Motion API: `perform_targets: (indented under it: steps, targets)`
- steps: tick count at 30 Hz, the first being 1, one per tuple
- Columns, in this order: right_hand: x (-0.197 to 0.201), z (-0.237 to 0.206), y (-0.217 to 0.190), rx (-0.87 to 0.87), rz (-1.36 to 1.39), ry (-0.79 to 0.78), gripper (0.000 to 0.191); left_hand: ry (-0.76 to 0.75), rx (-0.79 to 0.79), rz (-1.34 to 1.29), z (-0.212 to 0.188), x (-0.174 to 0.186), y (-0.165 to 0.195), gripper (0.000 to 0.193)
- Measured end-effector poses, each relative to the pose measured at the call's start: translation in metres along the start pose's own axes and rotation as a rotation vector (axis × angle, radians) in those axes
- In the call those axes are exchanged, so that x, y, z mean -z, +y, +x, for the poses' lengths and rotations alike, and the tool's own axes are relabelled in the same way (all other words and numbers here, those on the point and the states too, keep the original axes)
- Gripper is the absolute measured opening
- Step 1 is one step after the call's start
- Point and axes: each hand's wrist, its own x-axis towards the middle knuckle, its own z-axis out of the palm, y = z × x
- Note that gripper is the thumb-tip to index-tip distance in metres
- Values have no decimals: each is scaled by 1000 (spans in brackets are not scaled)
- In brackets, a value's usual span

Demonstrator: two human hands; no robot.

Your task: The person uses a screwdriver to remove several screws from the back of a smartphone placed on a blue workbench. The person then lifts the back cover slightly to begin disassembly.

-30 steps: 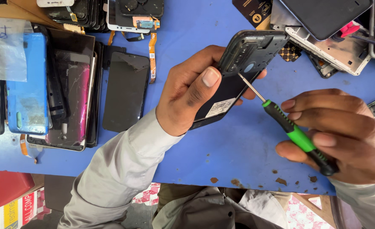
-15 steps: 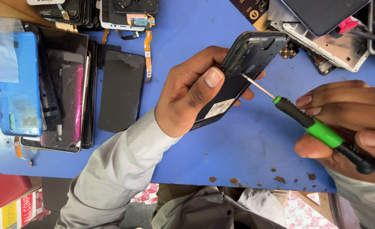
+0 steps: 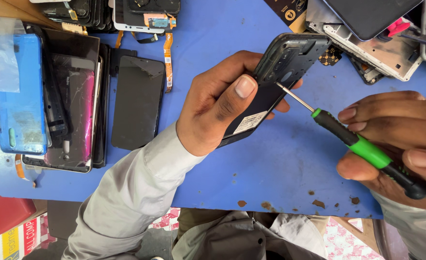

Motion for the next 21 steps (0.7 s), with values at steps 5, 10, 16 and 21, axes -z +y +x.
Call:
perform_targets:
  steps: [5, 10, 16, 21]
  targets:
    - [2, -7, 0, -19, -8, -24, 68, 18, -19, 40, -1, 0, 3, 58]
    - [2, -17, 0, -43, -55, 3, 71, 68, -91, 321, 1, -1, 15, 58]
    - [-12, -22, 25, 127, -140, 249, 47, 77, -412, 1072, 5, 7, 30, 54]
    - [-12, -21, 33, -56, -225, 356, 57, 98, -368, 1400, 13, 3, 29, 64]
